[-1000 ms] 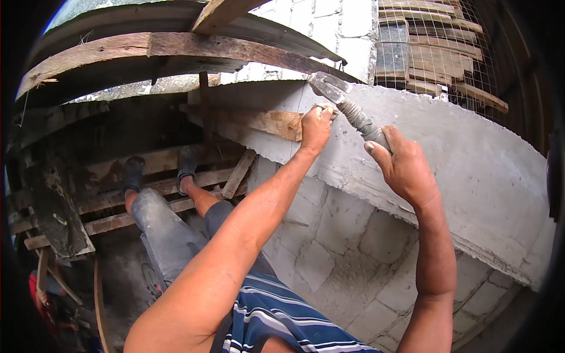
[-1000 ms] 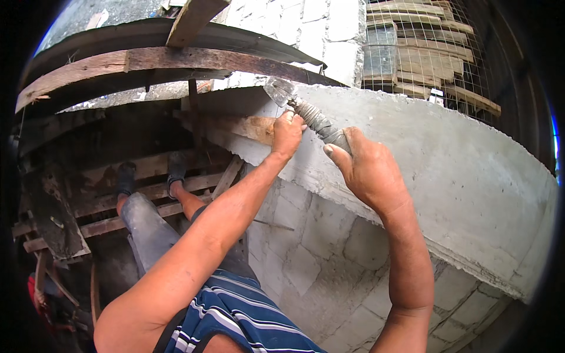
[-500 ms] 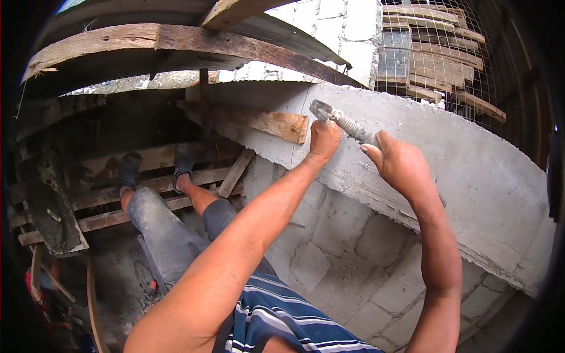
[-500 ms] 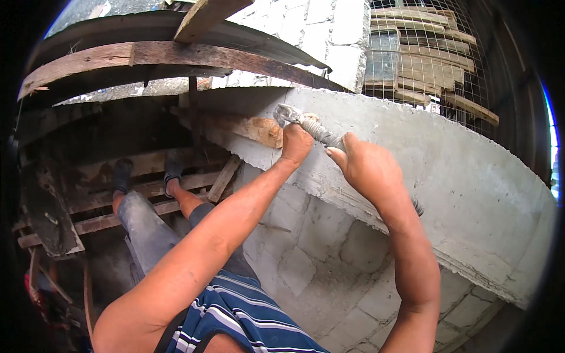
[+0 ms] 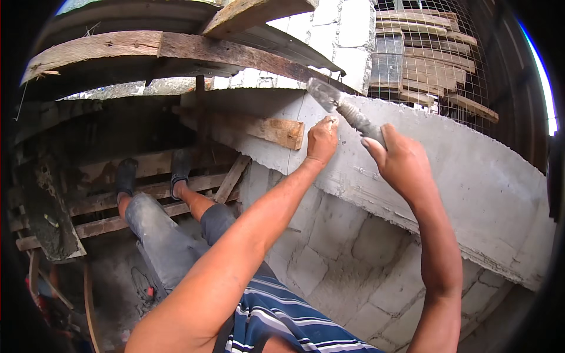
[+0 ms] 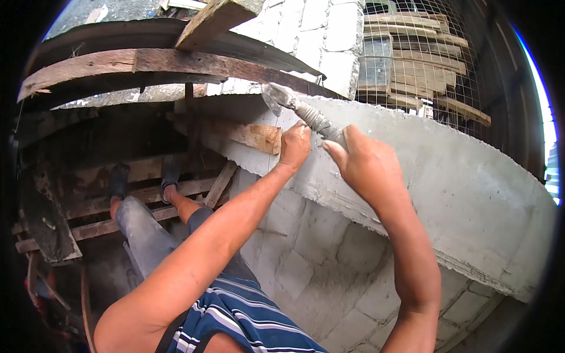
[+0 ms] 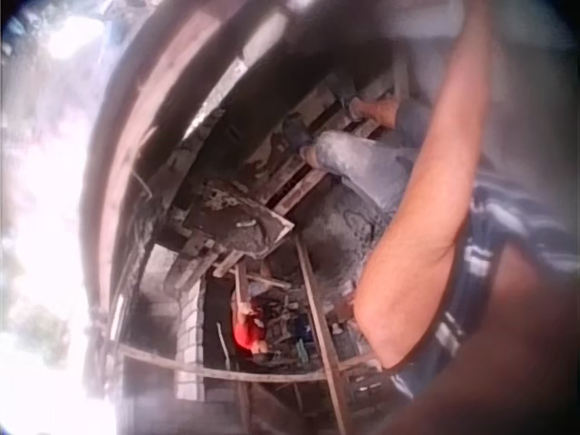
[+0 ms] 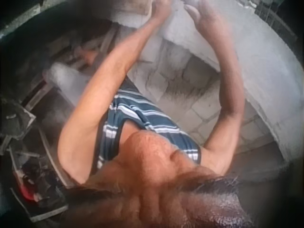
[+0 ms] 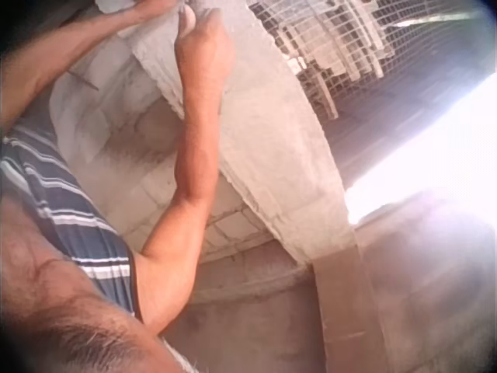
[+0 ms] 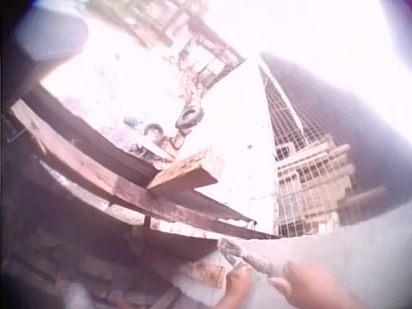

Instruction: Using a tape measure and pencil to mark measurements on a concrete beam for construction.

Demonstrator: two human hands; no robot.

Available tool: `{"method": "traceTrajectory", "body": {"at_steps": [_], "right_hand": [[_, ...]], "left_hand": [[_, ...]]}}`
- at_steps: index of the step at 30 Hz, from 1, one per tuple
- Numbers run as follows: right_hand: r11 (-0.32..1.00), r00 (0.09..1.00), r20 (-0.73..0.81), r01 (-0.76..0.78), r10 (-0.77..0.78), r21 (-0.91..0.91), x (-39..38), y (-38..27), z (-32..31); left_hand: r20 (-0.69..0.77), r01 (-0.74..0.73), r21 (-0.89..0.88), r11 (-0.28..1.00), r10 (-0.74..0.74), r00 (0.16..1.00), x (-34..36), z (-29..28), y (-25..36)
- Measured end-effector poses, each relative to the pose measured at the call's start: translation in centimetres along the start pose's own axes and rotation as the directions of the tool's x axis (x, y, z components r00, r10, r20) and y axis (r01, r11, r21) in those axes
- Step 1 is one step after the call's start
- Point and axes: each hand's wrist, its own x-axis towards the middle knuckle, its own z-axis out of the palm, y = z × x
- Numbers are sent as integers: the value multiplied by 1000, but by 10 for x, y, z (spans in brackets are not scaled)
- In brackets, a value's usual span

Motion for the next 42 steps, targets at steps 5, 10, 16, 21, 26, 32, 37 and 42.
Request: {"method": "traceTrajectory", "body": {"at_steps": [5,10,16,21,26,32,37,42], "right_hand": [[965,994,11,-112,113,235,-17,-2,-26],[967,989,34,-150,146,205,-18,14,-15],[974,990,87,-125,110,188,-24,11,-1],[974,983,143,-136,111,183,-24,9,-3],[998,993,118,-27,21,52,-32,16,4],[996,993,100,-54,61,-65,-26,18,14],[995,998,62,-35,30,91,-42,10,5],[991,989,127,-67,81,-114,-28,13,9]], "left_hand": [[212,496,-538,681,-460,862,6,0,-6],[158,401,-465,789,-372,915,6,3,-10],[135,361,-366,858,-335,933,1,-4,-7],[121,344,-293,892,-322,939,-4,1,-12],[-26,-160,29,987,160,987,-14,7,-18],[30,-85,14,996,85,996,-13,11,-20],[-71,-264,39,964,266,961,-13,8,-18],[12,-77,-10,997,77,997,-11,10,-15]]}}
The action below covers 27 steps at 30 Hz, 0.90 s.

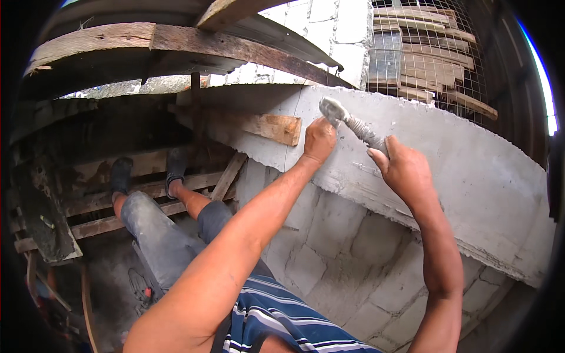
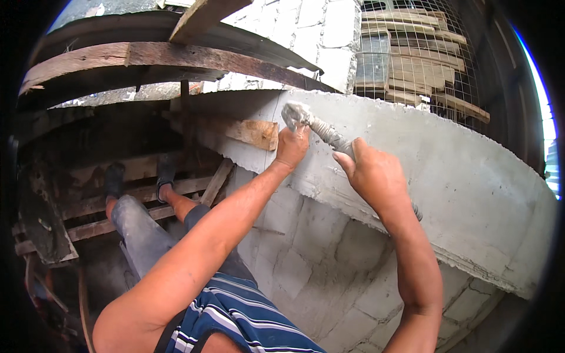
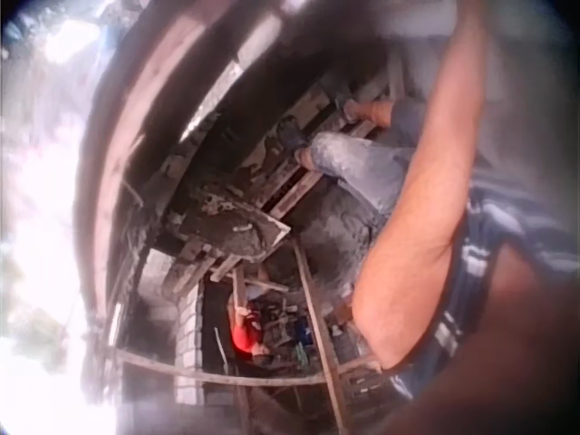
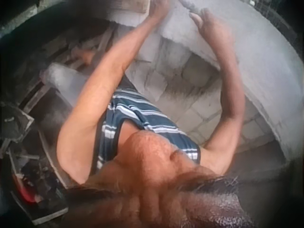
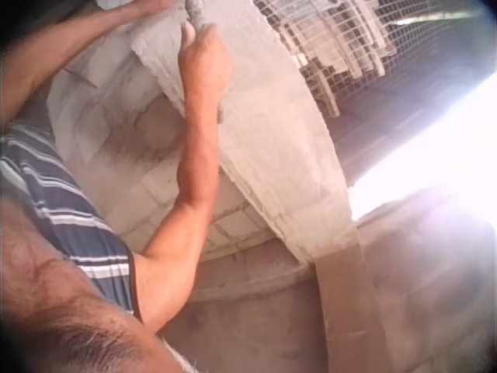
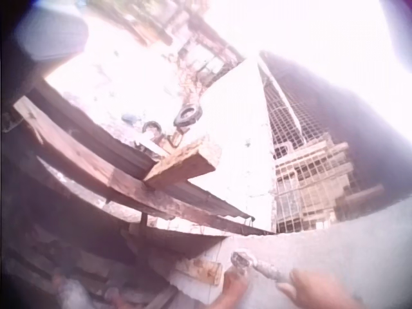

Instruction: Using a tape measure and pencil to mark measurements on a concrete beam for construction.

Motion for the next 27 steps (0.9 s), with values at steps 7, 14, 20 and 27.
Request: {"method": "traceTrajectory", "body": {"at_steps": [7,14,20,27], "right_hand": [[991,999,-30,27,-23,134,-10,-10,-2],[985,993,-105,63,-46,159,-10,-8,-5],[997,1000,-8,-10,9,-75,2,5,9],[974,999,-27,-25,32,227,-15,9,0]], "left_hand": [[65,42,-73,996,-38,997,-4,-1,-4],[-64,2,-34,999,-4,998,-3,0,1],[135,283,-17,959,-279,951,-1,-1,0],[176,265,-164,950,-236,956,5,-17,14]]}}
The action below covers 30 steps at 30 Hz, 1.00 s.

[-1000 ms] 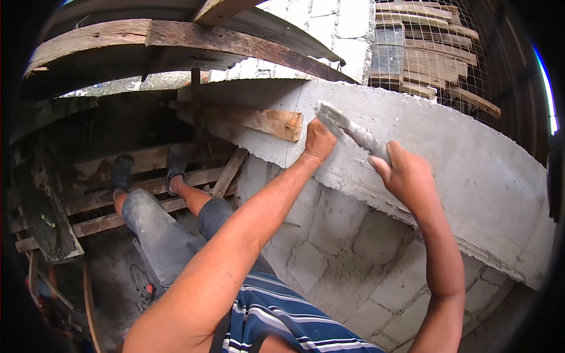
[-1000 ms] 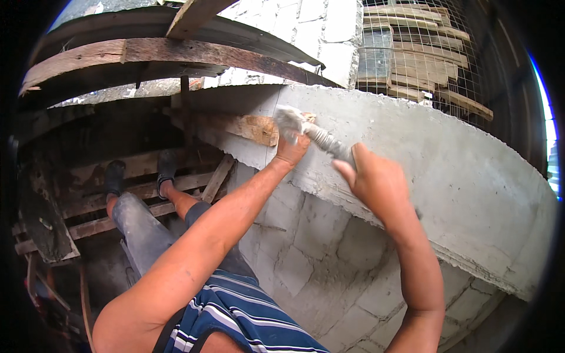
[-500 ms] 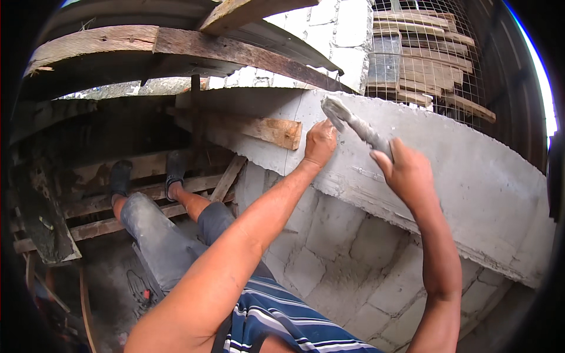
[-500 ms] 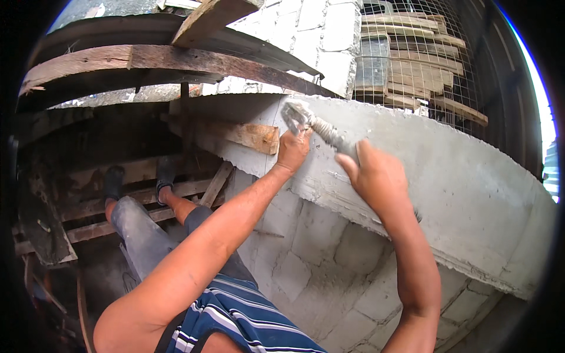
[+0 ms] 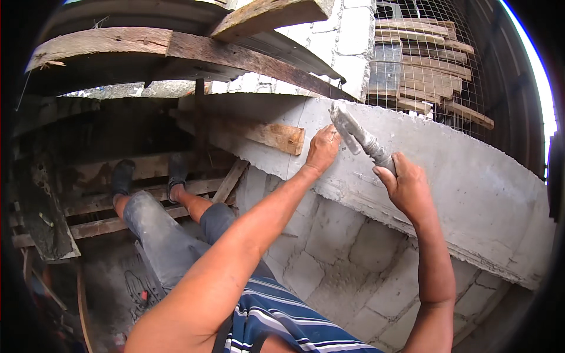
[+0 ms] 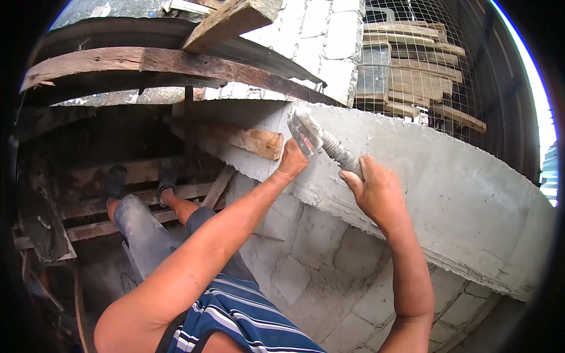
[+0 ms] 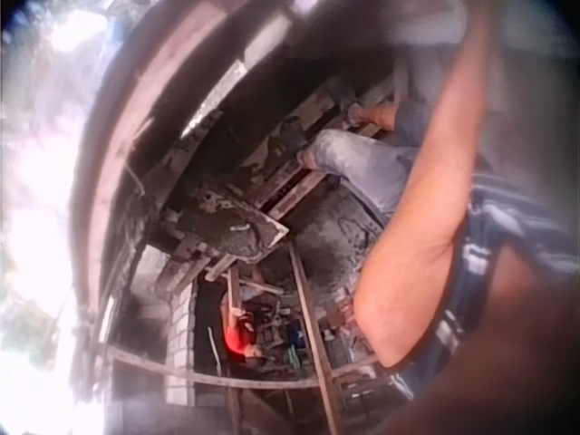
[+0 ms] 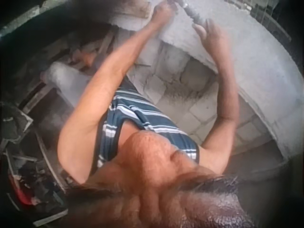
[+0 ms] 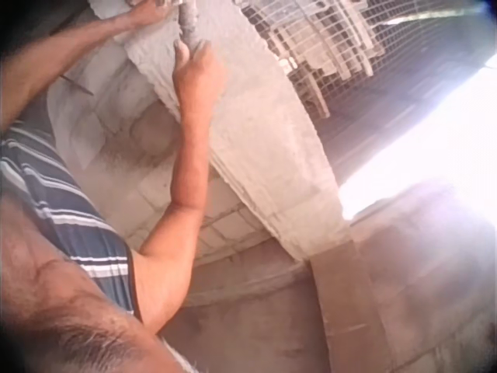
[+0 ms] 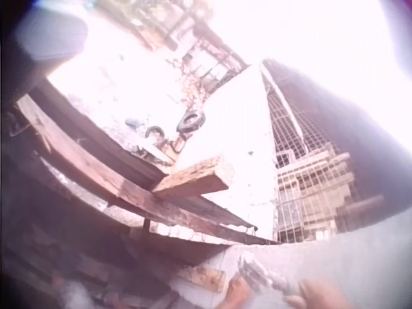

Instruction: Using a tape measure and pencil to mark measurements on a concrete beam for construction.

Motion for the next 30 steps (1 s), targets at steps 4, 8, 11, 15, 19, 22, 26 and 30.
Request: {"method": "traceTrajectory", "body": {"at_steps": [4,8,11,15,19,22,26,30], "right_hand": [[993,999,0,-48,49,108,4,-18,-3],[956,973,-130,215,-192,199,-10,-32,-2],[982,997,58,57,-48,-179,13,-29,5],[954,997,17,80,-78,-289,29,-28,-6],[964,956,-131,264,-262,2,9,-43,-12],[953,990,130,83,-47,-290,24,-43,-5],[936,998,-19,46,-56,-349,45,-30,-13],[983,978,-108,182,-180,6,13,-40,-20]], "left_hand": [[5,-159,179,971,161,987,5,4,-13],[-21,-119,110,987,122,992,4,16,-25],[-164,-290,104,951,304,939,-1,21,-29],[-61,-232,354,906,270,961,2,25,-35],[-191,-365,416,833,472,861,4,26,-37],[-105,-302,56,952,307,946,2,23,-33],[-136,-169,86,982,179,974,3,27,-34],[61,-197,418,887,189,980,8,32,-47]]}}
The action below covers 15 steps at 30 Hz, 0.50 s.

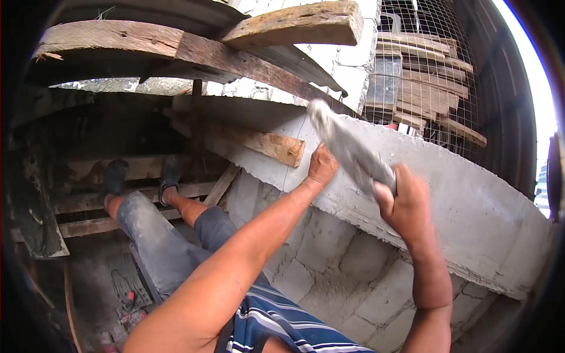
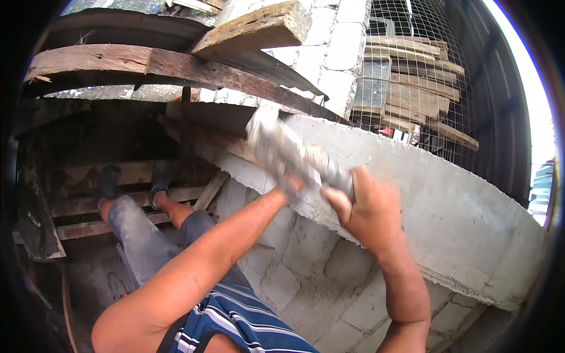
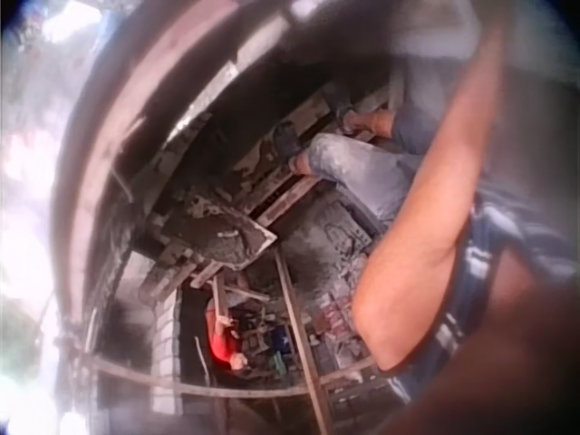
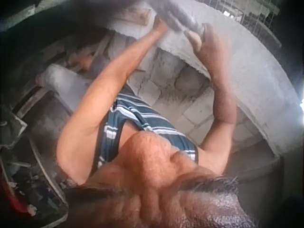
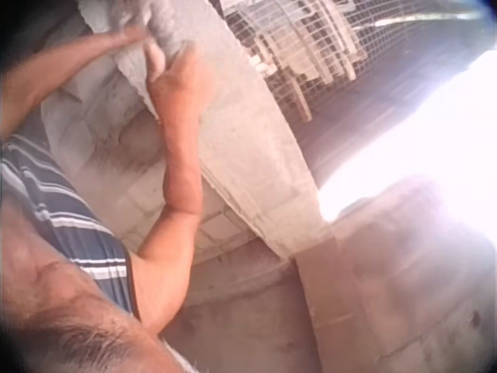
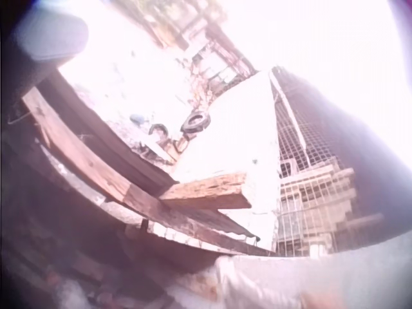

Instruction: Using a tape measure and pencil to mark measurements on a concrete beam for construction.

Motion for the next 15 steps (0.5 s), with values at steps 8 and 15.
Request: {"method": "traceTrajectory", "body": {"at_steps": [8,15], "right_hand": [[931,953,203,-150,226,-333,10,16,27],[990,989,116,-81,95,-117,8,-4,10]], "left_hand": [[-116,49,-369,928,-98,988,-7,-21,18],[-198,-52,-346,937,-18,980,0,-29,18]]}}
